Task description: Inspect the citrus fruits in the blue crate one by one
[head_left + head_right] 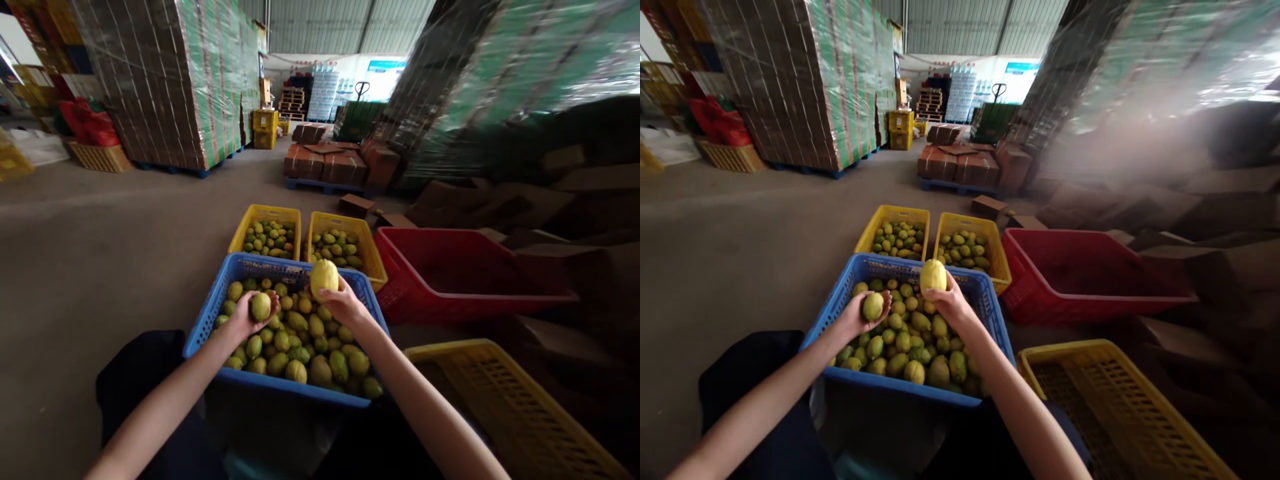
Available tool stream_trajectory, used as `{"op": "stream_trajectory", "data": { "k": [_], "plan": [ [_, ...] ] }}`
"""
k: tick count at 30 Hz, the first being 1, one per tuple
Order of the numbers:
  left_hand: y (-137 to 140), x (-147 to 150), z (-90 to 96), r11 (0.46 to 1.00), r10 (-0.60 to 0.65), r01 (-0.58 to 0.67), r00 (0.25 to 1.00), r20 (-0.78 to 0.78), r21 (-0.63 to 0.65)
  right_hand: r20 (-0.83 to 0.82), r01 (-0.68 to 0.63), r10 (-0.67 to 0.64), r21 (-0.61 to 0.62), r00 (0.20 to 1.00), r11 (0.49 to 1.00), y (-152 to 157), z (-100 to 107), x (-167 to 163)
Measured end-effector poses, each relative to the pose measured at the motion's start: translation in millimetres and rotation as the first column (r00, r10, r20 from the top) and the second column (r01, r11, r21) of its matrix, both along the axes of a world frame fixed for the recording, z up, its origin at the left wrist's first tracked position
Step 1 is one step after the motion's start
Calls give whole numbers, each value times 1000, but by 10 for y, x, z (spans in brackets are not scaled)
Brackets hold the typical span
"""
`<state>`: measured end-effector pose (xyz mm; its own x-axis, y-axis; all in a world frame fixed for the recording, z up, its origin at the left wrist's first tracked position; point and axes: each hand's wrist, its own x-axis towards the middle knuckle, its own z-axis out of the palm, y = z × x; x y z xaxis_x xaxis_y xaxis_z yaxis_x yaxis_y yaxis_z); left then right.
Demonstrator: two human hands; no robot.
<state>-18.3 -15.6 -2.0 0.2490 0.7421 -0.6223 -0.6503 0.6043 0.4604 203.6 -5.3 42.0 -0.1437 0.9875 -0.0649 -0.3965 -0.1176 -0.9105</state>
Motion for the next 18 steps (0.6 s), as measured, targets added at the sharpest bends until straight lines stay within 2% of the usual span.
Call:
{"op": "stream_trajectory", "data": {
  "k": [2,4,10,16,18],
  "plan": [
    [49,55,161,999,18,-20,999,41,49,58,-21,20,7,998,1000,-161,-52,-68],
    [47,69,205,991,86,-93,994,68,99,94,-11,10,8,996,1000,-283,-166,-139],
    [-82,-57,-22,959,276,-281,949,152,14,214,65,-57,-28,975,998,-445,-469,-230],
    [-105,-33,36,942,314,-327,940,136,81,260,92,-87,-9,962,996,-589,-638,-460],
    [-140,37,34,940,303,-319,944,130,125,270,45,-55,40,961,998,-672,-752,-605]
  ]
}}
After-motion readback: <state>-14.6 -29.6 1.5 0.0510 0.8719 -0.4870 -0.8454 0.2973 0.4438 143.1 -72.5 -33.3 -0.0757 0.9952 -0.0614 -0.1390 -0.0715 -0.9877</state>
